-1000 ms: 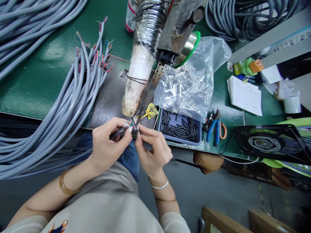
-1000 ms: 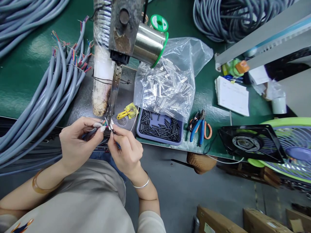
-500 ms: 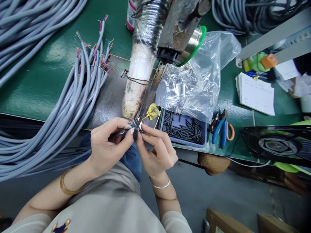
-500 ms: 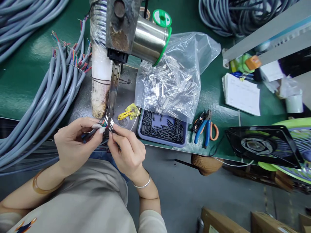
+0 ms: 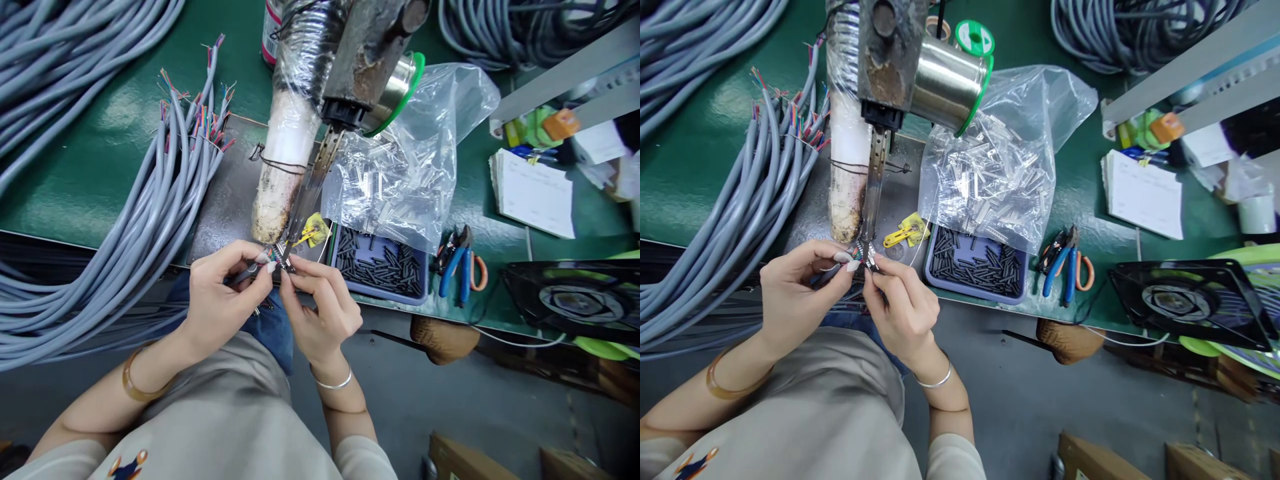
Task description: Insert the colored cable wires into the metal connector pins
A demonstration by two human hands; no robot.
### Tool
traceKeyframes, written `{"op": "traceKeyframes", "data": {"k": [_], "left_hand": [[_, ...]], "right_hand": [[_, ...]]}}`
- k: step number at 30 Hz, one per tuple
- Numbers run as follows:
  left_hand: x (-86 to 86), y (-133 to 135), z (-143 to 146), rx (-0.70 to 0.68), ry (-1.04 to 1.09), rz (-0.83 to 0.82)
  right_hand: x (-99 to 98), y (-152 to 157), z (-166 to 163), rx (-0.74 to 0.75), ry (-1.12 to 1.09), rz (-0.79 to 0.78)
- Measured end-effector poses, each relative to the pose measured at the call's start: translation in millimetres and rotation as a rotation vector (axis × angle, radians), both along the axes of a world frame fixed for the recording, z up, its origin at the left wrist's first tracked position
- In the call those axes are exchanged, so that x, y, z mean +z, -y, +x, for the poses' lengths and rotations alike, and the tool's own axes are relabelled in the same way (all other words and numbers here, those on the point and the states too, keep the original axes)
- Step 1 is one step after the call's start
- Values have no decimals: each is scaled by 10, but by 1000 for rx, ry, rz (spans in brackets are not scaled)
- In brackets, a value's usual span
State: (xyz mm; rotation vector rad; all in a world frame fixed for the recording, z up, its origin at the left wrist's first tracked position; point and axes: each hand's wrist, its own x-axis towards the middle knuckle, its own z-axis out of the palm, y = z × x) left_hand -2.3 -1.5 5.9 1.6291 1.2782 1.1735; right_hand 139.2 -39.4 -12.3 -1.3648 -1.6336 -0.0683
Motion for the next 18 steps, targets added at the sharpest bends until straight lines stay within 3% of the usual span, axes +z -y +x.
{"op": "traceKeyframes", "data": {"k": [12, 18], "left_hand": [[17, -16, -27, -42, -15, -44], [-20, 8, -19, -62, -31, 42]], "right_hand": [[0, 22, -14, -12, 109, 25], [-30, 45, 10, -19, 135, 62]]}}
